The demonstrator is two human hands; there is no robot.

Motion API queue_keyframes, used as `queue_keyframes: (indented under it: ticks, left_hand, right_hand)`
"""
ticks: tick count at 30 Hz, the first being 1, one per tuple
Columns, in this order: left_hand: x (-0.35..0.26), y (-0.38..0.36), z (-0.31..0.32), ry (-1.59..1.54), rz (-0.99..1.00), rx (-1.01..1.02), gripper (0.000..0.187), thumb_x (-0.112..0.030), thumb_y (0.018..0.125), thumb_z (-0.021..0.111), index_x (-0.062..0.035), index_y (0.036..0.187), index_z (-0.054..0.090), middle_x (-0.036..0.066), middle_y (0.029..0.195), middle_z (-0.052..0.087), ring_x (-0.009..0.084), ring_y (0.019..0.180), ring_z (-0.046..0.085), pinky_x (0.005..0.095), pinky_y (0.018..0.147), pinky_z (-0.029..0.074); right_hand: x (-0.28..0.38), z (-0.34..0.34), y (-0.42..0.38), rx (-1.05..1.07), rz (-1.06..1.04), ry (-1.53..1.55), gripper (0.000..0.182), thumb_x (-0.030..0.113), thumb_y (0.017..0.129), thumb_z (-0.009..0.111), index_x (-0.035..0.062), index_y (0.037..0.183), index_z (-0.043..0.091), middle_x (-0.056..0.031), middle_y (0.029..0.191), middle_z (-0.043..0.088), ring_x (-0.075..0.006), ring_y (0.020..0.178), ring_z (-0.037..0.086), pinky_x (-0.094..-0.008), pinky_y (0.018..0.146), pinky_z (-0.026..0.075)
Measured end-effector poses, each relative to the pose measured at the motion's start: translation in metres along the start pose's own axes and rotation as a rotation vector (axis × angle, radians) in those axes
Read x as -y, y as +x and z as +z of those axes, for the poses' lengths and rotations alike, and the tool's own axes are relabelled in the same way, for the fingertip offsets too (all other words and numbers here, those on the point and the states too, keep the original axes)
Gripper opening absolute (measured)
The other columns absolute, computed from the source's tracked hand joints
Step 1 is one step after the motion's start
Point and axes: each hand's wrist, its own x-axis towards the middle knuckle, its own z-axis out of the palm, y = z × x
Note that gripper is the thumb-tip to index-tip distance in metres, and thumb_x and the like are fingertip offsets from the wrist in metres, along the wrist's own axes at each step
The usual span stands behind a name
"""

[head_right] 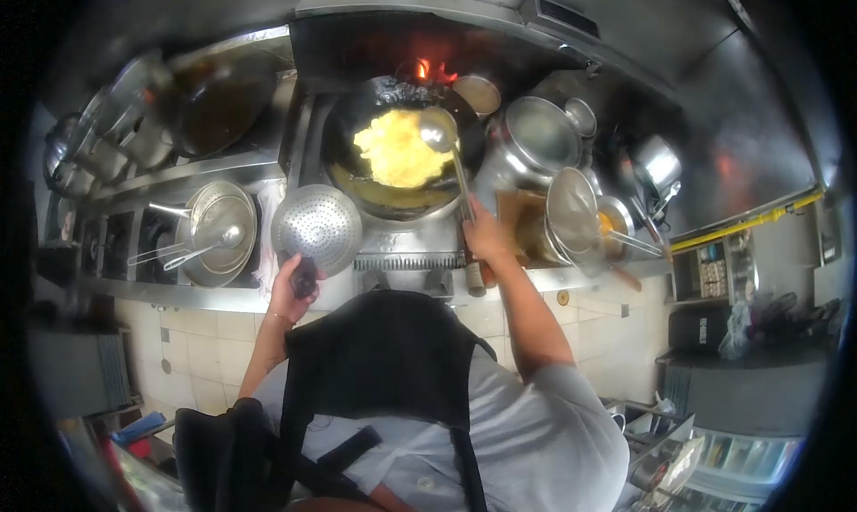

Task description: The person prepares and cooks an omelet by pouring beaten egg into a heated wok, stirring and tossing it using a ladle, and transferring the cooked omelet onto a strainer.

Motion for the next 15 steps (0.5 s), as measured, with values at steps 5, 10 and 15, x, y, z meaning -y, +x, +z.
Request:
queue_keyframes:
  ticks: [5,10,15]
  left_hand:
    - [0.007,0.004,0.002,0.073,-0.028,0.024,0.038,-0.044,0.096,0.059,-0.0081,0.108,0.056,0.015,0.085,0.069,0.0214,0.057,0.062,0.0268,0.045,0.042]
    - [0.011,0.01,0.008,0.049,-0.017,0.03,0.036,-0.042,0.096,0.06,-0.0078,0.108,0.056,0.013,0.083,0.067,0.022,0.061,0.063,0.0272,0.048,0.045]
    - [0.013,0.009,0.013,0.081,-0.018,0.041,0.035,-0.04,0.095,0.061,-0.0084,0.109,0.055,0.013,0.083,0.067,0.0224,0.062,0.063,0.0275,0.048,0.045]
  right_hand:
    - [-0.025,0.014,0.001,-0.217,-0.318,-0.068,0.06,0.012,0.093,0.056,0.0094,0.151,0.041,-0.0273,0.127,0.063,-0.0453,0.11,0.064,-0.0464,0.097,0.05]
    - [-0.006,0.012,0.008,0.05,0.083,0.001,0.061,0.009,0.092,0.056,0.0098,0.151,0.041,-0.0256,0.118,0.066,-0.0404,0.096,0.068,-0.045,0.087,0.053]
    - [-0.014,0.049,0.026,-0.009,-0.079,0.227,0.065,0.008,0.09,0.056,0.0125,0.153,0.04,-0.0227,0.102,0.069,-0.0312,0.072,0.069,-0.0421,0.069,0.055]
